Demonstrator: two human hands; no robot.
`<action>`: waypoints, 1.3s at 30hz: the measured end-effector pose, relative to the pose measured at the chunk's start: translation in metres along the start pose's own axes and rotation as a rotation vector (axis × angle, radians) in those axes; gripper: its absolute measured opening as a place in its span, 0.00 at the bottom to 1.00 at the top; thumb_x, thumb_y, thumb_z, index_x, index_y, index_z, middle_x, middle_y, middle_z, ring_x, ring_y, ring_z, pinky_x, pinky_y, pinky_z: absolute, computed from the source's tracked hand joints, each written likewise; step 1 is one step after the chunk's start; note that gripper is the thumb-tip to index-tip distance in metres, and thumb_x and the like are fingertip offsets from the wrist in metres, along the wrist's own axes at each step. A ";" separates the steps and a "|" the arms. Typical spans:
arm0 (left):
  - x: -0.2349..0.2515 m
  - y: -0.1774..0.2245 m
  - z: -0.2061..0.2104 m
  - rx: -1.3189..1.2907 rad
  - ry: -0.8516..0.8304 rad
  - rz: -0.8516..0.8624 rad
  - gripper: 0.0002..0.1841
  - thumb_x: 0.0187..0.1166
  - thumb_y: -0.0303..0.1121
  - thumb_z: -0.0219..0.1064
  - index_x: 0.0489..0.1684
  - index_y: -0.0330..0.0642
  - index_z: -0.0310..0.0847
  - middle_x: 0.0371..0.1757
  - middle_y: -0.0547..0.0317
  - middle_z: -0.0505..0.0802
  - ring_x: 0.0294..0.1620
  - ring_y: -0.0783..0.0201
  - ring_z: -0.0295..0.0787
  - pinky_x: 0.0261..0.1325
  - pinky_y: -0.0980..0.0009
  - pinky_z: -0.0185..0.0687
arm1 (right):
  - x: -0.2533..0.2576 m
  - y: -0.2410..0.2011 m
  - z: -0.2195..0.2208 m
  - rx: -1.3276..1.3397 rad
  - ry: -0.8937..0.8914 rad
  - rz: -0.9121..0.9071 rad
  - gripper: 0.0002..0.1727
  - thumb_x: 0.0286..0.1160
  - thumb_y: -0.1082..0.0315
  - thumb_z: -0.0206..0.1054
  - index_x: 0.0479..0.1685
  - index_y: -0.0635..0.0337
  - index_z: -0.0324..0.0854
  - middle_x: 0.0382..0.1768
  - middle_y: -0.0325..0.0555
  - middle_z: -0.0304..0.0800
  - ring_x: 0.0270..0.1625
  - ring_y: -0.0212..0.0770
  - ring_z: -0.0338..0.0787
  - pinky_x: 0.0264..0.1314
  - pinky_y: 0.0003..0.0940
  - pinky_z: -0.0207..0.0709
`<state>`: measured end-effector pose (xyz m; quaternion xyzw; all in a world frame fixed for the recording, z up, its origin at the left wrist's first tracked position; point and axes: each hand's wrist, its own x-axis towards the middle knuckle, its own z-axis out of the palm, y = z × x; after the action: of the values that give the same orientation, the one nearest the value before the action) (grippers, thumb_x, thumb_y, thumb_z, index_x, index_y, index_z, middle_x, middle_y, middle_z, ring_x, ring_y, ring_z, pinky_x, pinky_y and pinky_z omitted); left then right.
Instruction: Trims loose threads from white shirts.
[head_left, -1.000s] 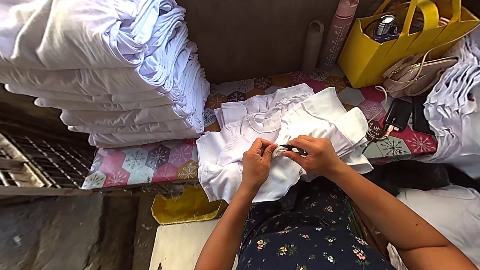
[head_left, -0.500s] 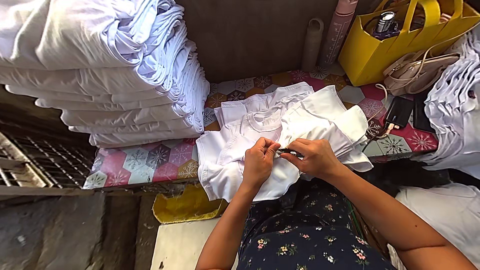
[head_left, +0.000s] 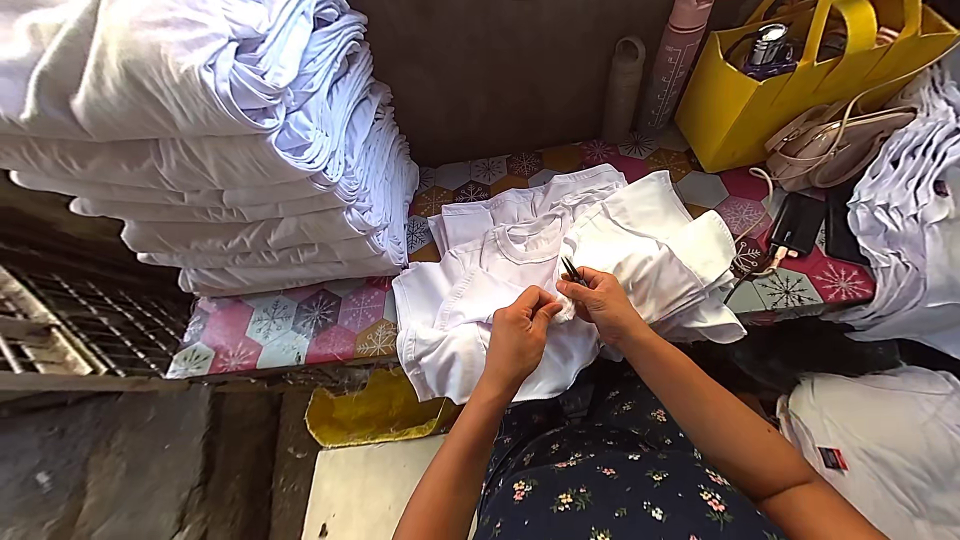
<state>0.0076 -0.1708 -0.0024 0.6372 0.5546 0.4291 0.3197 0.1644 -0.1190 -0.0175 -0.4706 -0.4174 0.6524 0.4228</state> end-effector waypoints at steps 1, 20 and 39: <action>-0.006 -0.003 -0.007 0.038 0.040 0.049 0.07 0.82 0.29 0.66 0.39 0.37 0.89 0.39 0.62 0.95 0.41 0.78 0.91 0.51 0.77 0.86 | 0.000 -0.001 0.002 0.002 0.025 -0.037 0.01 0.78 0.76 0.69 0.38 0.63 0.83 0.23 0.34 0.81 0.20 0.22 0.73 0.25 0.17 0.67; -0.006 -0.006 -0.003 -0.285 0.004 -0.056 0.21 0.68 0.29 0.79 0.56 0.34 0.78 0.47 0.59 0.92 0.50 0.70 0.90 0.59 0.69 0.87 | -0.013 -0.008 0.007 0.045 0.068 -0.164 0.04 0.76 0.78 0.69 0.37 0.60 0.81 0.24 0.33 0.82 0.18 0.20 0.69 0.21 0.15 0.63; 0.001 0.012 0.002 -0.492 0.067 -0.300 0.18 0.73 0.14 0.70 0.55 0.39 0.70 0.33 0.61 0.94 0.33 0.72 0.92 0.44 0.75 0.87 | -0.038 0.015 -0.009 -0.654 0.169 -0.774 0.09 0.66 0.69 0.75 0.31 0.68 0.91 0.28 0.47 0.90 0.29 0.27 0.85 0.36 0.19 0.78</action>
<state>0.0147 -0.1719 0.0071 0.4369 0.5322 0.5195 0.5060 0.1787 -0.1580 -0.0242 -0.4406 -0.7076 0.2431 0.4961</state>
